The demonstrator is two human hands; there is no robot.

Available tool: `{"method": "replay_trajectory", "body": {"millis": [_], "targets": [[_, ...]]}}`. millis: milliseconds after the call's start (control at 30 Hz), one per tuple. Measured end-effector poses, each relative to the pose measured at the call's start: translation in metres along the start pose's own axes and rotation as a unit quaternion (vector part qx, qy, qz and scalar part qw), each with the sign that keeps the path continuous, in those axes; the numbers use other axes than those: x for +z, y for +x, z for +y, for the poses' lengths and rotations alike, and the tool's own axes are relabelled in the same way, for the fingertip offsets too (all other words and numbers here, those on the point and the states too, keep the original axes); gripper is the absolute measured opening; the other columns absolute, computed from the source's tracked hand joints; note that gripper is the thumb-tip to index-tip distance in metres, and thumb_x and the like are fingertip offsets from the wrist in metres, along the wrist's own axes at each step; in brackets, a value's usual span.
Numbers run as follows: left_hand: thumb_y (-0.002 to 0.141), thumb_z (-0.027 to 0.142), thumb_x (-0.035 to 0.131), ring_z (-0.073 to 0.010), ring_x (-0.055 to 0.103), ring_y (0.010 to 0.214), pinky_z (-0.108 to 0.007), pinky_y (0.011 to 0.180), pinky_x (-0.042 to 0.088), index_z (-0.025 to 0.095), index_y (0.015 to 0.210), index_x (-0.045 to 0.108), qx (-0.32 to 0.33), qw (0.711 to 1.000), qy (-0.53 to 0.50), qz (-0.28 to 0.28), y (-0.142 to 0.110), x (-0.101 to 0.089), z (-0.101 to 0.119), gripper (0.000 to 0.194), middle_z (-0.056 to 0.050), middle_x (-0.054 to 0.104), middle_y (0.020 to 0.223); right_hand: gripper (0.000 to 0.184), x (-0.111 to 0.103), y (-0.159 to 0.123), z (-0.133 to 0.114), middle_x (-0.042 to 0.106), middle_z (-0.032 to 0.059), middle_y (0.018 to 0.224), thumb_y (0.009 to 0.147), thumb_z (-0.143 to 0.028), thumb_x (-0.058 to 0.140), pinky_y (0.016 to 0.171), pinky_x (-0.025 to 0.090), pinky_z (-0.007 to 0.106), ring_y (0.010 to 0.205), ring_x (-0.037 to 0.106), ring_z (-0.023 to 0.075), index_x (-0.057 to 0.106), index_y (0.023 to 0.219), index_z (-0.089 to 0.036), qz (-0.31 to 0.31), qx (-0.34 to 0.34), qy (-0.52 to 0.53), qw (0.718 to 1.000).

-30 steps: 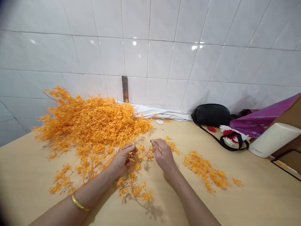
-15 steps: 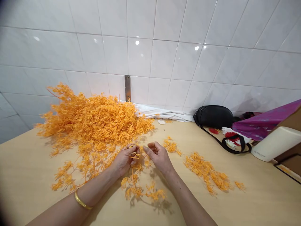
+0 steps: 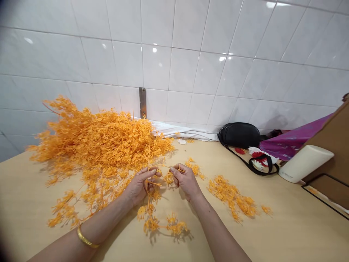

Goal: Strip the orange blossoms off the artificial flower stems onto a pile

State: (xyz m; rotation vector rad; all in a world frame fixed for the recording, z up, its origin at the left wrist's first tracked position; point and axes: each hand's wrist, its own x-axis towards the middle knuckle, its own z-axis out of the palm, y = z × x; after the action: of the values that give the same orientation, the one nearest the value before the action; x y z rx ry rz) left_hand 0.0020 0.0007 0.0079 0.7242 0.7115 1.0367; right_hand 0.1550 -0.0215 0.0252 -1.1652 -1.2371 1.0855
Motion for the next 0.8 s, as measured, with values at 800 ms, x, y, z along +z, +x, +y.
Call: {"method": "replay_trajectory", "body": {"millis": [800], "targets": [[0.076, 0.026, 0.046, -0.0225, 0.046, 0.095, -0.037, 0.088, 0.025, 0.024, 0.105, 0.052, 0.396, 0.738, 0.546, -0.026, -0.023, 0.011, -0.008, 0.030, -0.008, 0.056, 0.100, 0.004, 0.013, -0.009, -0.002, 0.048, -0.0037, 0.058, 0.067, -0.017, 0.047, 0.051, 0.032, 0.022, 0.056, 0.041, 0.0100, 0.048, 0.063, -0.018, -0.055, -0.132, -0.241, 0.960]]}}
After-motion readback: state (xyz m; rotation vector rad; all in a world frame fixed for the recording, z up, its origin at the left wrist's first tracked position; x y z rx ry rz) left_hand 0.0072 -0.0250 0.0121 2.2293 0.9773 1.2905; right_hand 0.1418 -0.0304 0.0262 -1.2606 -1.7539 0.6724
